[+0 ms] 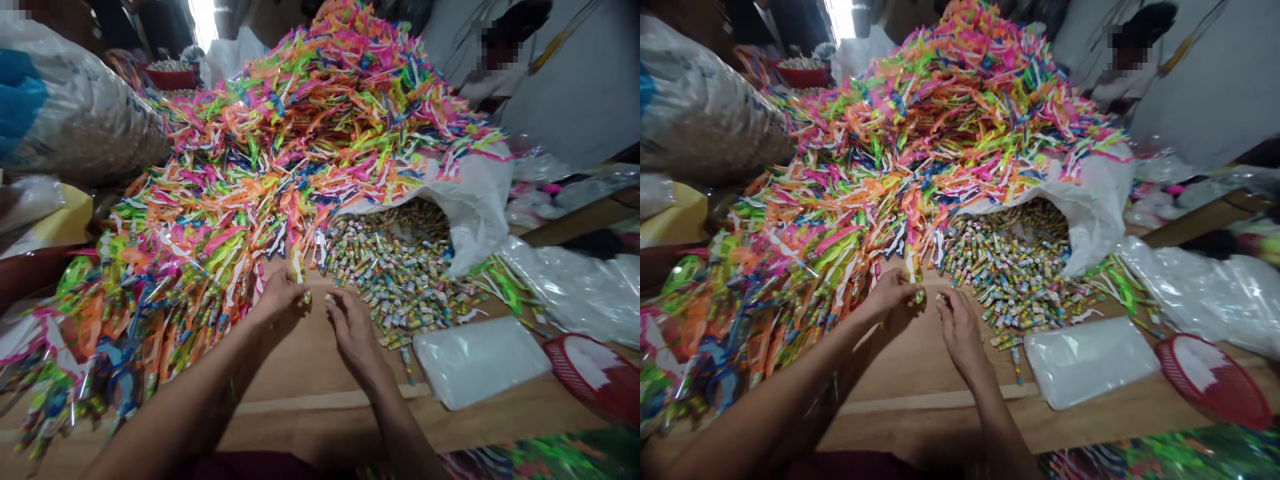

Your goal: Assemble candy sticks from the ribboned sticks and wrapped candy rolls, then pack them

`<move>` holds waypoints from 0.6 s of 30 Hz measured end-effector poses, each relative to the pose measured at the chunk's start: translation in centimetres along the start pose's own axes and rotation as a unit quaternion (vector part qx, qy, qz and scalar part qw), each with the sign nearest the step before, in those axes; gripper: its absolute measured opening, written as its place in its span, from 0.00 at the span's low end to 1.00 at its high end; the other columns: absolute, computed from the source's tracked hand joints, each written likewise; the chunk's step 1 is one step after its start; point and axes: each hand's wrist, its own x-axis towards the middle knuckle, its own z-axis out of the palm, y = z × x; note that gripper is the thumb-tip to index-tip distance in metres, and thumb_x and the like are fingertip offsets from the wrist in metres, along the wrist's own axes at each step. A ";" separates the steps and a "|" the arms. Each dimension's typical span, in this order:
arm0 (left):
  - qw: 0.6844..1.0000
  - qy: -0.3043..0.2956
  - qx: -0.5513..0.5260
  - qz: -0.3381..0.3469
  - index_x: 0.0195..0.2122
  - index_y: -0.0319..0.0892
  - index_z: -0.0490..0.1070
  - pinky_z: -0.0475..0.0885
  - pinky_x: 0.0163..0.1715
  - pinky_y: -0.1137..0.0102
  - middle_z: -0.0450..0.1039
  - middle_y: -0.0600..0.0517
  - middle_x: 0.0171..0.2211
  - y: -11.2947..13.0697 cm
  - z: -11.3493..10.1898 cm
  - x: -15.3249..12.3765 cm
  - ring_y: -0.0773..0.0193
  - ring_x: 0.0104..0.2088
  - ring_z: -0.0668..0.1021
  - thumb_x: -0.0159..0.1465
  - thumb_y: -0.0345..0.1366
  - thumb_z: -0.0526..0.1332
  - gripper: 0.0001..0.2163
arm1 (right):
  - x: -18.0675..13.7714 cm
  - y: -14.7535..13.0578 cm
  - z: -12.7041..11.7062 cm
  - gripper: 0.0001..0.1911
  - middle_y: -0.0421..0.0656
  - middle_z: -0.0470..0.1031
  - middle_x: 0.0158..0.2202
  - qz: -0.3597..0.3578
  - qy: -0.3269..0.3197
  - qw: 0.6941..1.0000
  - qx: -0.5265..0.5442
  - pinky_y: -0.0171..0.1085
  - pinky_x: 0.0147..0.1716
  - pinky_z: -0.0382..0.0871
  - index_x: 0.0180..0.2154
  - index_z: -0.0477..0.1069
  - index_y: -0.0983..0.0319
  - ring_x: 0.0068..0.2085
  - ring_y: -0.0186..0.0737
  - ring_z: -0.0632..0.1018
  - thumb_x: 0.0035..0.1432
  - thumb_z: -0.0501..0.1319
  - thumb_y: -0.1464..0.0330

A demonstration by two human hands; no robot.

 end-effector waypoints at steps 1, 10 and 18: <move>0.997 -0.016 -0.079 -0.001 0.29 0.43 0.66 0.71 0.23 0.71 0.73 0.54 0.19 0.1 0.1 -0.6 0.65 0.19 0.75 0.58 0.37 0.71 0.12 | 0.0 -0.6 0.3 0.12 0.46 0.78 0.45 0.004 0.010 1.000 0.020 0.43 0.44 0.72 0.52 0.73 0.57 0.45 0.47 0.78 0.71 0.57 0.67; 0.943 -0.021 -0.332 0.015 0.28 0.41 0.69 0.69 0.20 0.73 0.73 0.52 0.18 1.1 1.7 -3.1 0.67 0.18 0.73 0.40 0.46 0.80 0.24 | -0.1 -2.4 1.1 0.10 0.45 0.79 0.44 0.049 0.045 0.992 0.111 0.43 0.45 0.74 0.47 0.77 0.57 0.45 0.45 0.79 0.71 0.60 0.62; 0.967 0.063 -0.240 0.061 0.27 0.43 0.67 0.63 0.21 0.72 0.70 0.55 0.19 1.2 2.1 -3.4 0.68 0.19 0.70 0.48 0.45 0.71 0.16 | 0.0 -2.9 1.4 0.10 0.46 0.81 0.43 0.056 0.070 0.991 0.100 0.43 0.44 0.76 0.47 0.79 0.57 0.43 0.46 0.80 0.69 0.62 0.62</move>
